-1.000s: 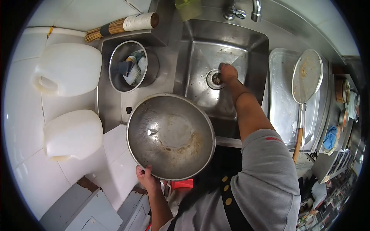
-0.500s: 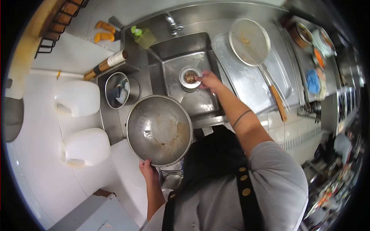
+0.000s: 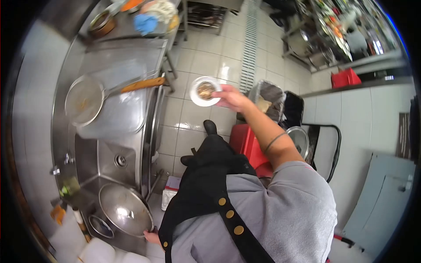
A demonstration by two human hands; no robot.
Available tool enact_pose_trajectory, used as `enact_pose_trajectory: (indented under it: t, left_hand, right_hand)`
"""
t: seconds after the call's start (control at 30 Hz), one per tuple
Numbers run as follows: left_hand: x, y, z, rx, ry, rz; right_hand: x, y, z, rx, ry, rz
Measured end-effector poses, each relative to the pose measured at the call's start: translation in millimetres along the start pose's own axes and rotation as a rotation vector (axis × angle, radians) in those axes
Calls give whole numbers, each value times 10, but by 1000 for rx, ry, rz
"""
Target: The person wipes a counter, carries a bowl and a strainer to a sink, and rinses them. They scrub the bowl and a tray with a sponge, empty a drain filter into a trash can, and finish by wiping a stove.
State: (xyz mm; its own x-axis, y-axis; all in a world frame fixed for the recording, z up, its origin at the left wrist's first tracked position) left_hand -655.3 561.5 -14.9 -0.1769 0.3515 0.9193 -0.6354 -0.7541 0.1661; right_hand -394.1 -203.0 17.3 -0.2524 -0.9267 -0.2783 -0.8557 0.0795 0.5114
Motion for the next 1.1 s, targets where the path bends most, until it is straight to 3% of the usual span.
enact_pose_trajectory:
  t: [0.07,0.17,0.27,0.3,0.37,0.47,0.53,0.57,0.6,0.63,0.67,0.73,0.87,0.9,0.97,1.0,1.07,1.1]
  left_hand:
    - [-345,-537,-643,535,871,193]
    - [-291,-527,83,613,857,18]
    - [-299,-509,646,588,784,-111]
    - [-298,-471,822,593,762,-145]
    - [-285,-375,1132,590,699,-203]
    - [-323,-183,1535,598,634,-257]
    - [-333,-39,1710,610,596,-262]
    - [-342,33,1774,619,581,-261]
    - [-352,103,1834,630,568,-260]
    - [-357,167,1885,645,554,-258]
    - [-365,204,1936,656,539,-259]
    - [-303,250,2012,671,515,-255]
    - [-144,297,2142,688,439,-246]
    - [-150,296,2173,692,427,-249]
    - [-143,285,2213,695,414,-252]
    - [-129,277,2224,702,411,-253]
    - [-138,285,2239,706,405,-260]
    - [-99,265,2261,711,406,-261]
  right_hand:
    - [902,390,59,50,21,296]
    - [2077,882,6,266,271,603]
    - [3113,1100,-2,280,589,942]
    - [3198,1214,-211,216,850,1068]
    - [3438,1161,-207,248,937,1171]
    - [3901,837,335,246,1180,1254]
    - [4137,506,1053,142,1305,1170]
    - [4181,380,1474,-166,1410,1007]
    - [4328,222,2158,-539,1470,688]
    - [4290,201,2574,-724,1447,363]
    - [4210,204,2758,-821,1312,289]
    - [4261,190,2612,-824,1363,311]
    - [4646,66,1856,-654,1409,667]
    - [4652,84,1825,-664,1408,663]
    - [4602,99,1772,-416,1436,790]
    - [4633,142,2137,-374,1486,759]
    - [4716,262,3180,-541,1604,348]
    - [4725,290,3292,-568,1582,223]
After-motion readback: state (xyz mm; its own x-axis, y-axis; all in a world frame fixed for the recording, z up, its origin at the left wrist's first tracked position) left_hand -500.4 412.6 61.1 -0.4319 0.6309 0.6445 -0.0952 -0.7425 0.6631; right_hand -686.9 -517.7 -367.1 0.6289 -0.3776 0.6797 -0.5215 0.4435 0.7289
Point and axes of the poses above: each hand's wrist, its own y-axis away from the middle knuckle, its own x-axis out of the back of the hand, z = x × y, the point moved 2 cm from there along -y, towards the middle knuckle, and after that the axes turned 3 degrees about y, right-handed, at the moved point
